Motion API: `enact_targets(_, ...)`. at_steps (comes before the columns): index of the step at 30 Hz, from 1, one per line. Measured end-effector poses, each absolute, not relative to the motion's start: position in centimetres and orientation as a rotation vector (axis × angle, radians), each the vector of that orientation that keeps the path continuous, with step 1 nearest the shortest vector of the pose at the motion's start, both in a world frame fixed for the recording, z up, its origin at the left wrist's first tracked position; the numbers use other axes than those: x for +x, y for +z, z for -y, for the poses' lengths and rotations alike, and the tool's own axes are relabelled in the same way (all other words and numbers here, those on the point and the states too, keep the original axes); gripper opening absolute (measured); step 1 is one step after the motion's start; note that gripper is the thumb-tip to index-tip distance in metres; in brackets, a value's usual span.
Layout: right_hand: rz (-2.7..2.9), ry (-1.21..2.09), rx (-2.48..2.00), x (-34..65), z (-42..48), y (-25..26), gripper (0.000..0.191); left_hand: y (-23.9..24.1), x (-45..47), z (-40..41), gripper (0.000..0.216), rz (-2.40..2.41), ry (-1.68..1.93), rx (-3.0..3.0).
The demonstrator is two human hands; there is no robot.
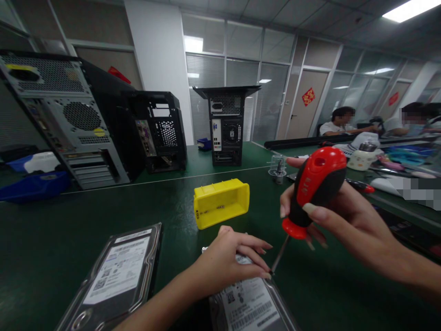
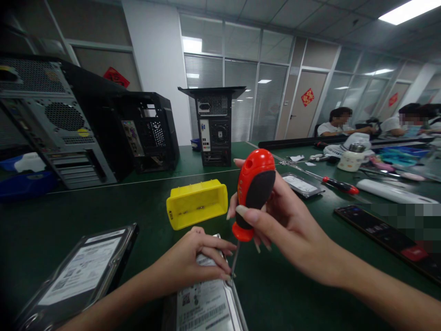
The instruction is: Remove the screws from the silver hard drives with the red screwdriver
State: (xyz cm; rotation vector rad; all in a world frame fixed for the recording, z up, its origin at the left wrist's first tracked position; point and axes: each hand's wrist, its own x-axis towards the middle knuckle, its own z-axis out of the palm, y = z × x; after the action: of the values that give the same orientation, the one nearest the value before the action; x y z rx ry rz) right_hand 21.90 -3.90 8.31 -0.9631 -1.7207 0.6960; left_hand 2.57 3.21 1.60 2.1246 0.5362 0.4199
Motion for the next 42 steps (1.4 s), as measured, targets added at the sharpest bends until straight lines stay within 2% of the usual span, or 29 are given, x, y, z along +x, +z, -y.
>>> enact_targets(14, 1.705, 0.806, -0.881, 21.5, 4.4, 8.6, 0.049, 1.4, 2.6, -3.3, 0.031, -0.497, 0.437, 2.143)
enact_targets(20, 1.745, 0.789, -0.857, 21.5, 4.7, 8.7, 0.05, 1.7, 2.9, -3.1, 0.039, -0.542, 0.406, 2.142)
enact_targets(23, 1.729, 0.809, -0.859, 21.4, 4.5, 8.8, 0.049, 1.8, 3.4, -2.6, 0.036, -0.613, 0.386, 2.131)
enact_targets(27, 1.721, 0.795, -0.858, 21.3, 4.4, 8.7, 0.045, 2.0, 4.0, -2.0, 0.025, -0.716, 0.411, 2.15)
enact_targets(32, 1.66, 0.771, -0.891, 21.5, 4.2, 8.4, 0.03, 1.9, 4.1, -1.9, 0.018, -0.737, 0.437, 2.18)
enact_targets(37, 1.577, 0.806, -0.914, 21.4, 3.9, 8.2, 0.046, 1.8, 4.0, -1.8, 0.017, -0.717, 0.449, 2.198)
enact_targets(42, 1.55, 0.741, -0.951, 21.5, 3.6, 7.9, 0.049, 1.8, 3.8, -2.0, 0.017, -0.642, 0.439, 2.162)
